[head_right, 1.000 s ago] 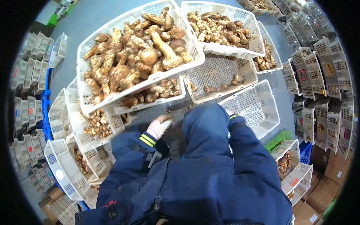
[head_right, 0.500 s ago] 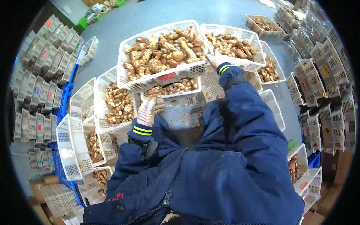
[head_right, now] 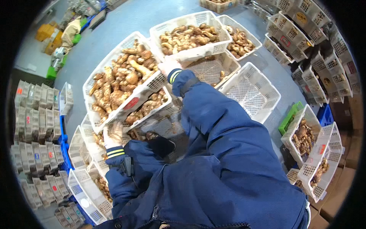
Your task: The person moves white plastic baskets filled with mushrooms, stacks the baskets, and handles individual mushrooms by hand.
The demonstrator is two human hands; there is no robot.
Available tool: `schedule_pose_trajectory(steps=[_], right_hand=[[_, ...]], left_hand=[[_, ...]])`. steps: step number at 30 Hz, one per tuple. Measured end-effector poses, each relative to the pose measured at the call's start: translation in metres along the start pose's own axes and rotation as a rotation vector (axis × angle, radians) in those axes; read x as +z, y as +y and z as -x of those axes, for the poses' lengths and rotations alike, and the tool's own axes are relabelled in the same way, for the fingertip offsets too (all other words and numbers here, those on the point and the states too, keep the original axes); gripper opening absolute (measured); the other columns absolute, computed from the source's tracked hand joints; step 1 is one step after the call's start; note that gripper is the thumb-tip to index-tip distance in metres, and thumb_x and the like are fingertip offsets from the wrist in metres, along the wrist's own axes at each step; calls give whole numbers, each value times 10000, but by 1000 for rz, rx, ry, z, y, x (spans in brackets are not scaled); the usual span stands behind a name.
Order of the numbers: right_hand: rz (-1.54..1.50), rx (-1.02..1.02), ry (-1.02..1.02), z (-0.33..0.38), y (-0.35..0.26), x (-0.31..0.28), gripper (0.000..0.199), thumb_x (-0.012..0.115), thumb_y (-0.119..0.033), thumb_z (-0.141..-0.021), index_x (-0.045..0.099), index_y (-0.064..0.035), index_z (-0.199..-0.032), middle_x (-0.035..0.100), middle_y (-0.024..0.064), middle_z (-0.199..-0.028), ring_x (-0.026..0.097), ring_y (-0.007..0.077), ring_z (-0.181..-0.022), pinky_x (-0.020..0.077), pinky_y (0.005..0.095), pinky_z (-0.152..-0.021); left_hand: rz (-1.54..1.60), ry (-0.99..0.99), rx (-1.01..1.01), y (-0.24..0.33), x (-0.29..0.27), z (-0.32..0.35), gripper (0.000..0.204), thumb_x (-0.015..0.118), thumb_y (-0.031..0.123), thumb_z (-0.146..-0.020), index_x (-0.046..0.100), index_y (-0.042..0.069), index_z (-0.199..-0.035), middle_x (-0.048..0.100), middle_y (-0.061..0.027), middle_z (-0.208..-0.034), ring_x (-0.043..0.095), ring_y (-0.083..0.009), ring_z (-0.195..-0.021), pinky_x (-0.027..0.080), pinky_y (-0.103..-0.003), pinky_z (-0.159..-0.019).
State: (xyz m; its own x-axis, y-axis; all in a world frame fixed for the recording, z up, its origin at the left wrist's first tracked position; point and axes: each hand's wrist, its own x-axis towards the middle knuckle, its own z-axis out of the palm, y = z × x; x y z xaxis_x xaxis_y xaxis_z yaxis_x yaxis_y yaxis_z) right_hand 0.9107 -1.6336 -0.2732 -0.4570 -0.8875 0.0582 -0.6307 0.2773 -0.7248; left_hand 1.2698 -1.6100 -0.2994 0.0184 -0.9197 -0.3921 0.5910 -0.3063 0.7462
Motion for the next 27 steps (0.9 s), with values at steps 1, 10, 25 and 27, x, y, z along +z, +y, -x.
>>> schedule_pose_trajectory(steps=[1,10,25,27], right_hand=[[-46,22,57,-11,23,-4,294,426,-257,-782,569,-31,-905,552,195,-872,529,346,-875,405,388,-825],[-74,40,-165,-21,12,-12,356,453,-271,-715,532,-30,-965,550,225,-941,526,346,-889,412,393,-778],[-701,550,-259,-58,160,-89,585,509,-433,-806,367,-56,-1230,541,192,-1006,573,241,-743,477,364,-655],[-730,620,-265,-67,187,-86,610,524,-449,-795,346,-64,-1234,527,202,-1021,564,252,-706,467,384,-666]], left_hand=[[-1,5,-5,-15,20,-13,477,489,332,-827,418,-25,-1136,471,-217,-1131,465,-356,-1058,420,-451,-887],[218,169,138,-30,26,-48,355,509,316,-810,522,5,-982,571,-182,-988,566,-262,-923,477,-359,-816],[54,204,171,-31,33,-47,376,585,360,-771,536,48,-975,589,-112,-896,576,-212,-778,471,-310,-656],[108,176,130,-32,18,-58,381,594,344,-769,528,50,-1002,587,-130,-933,582,-240,-824,486,-341,-737]])
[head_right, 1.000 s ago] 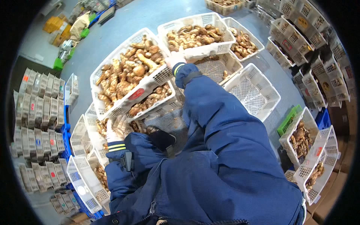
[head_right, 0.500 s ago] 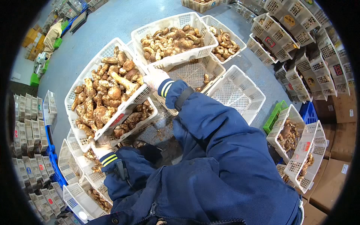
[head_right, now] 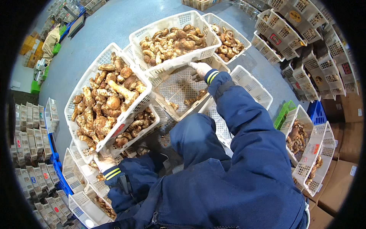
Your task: The person moves white plastic baskets filled with mushrooms, stacks the baskets, and handles individual mushrooms by hand.
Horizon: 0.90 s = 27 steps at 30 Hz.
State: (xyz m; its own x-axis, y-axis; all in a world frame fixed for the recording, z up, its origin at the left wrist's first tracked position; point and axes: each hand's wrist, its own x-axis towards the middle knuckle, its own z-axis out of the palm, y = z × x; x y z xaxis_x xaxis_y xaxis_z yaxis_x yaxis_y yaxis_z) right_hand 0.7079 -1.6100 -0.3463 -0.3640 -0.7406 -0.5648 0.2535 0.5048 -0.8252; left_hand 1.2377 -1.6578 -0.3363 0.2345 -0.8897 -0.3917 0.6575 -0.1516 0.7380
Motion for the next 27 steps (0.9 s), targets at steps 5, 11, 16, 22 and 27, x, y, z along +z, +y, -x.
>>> schedule_pose_trajectory(steps=[5,11,16,22,27], right_hand=[[-97,80,3,-38,25,-4,661,528,-486,-780,286,-134,-1284,465,236,-1120,568,280,-735,462,407,-687],[-396,93,2,-69,8,5,745,511,-491,-787,182,-89,-1320,353,308,-1219,435,451,-1061,409,516,-838],[173,55,-1,-68,39,-17,557,474,-427,-818,425,18,-1150,502,232,-1101,570,289,-866,492,382,-652],[622,197,1057,62,213,-133,442,556,-345,-724,534,-7,-1008,562,213,-1009,527,337,-958,411,371,-816],[521,423,1347,186,364,-184,611,608,-379,-701,476,91,-1068,535,259,-1038,520,345,-991,389,377,-871]], left_hand=[[-11,-182,-96,-11,7,8,403,599,373,-763,524,66,-1013,575,-135,-937,567,-252,-834,487,-366,-692],[-356,-410,-369,-45,41,51,486,574,405,-766,485,-2,-1018,577,-124,-812,568,-257,-698,494,-378,-613],[-610,-591,-543,-79,42,53,371,546,262,-813,455,-51,-991,580,-191,-828,605,-254,-683,508,-319,-569],[-615,-622,-572,-96,38,48,357,540,264,-820,462,-49,-972,576,-192,-830,604,-246,-670,511,-301,-571],[-704,-648,-556,-101,45,59,451,591,331,-776,448,-39,-991,566,-164,-833,597,-239,-688,503,-311,-578]])
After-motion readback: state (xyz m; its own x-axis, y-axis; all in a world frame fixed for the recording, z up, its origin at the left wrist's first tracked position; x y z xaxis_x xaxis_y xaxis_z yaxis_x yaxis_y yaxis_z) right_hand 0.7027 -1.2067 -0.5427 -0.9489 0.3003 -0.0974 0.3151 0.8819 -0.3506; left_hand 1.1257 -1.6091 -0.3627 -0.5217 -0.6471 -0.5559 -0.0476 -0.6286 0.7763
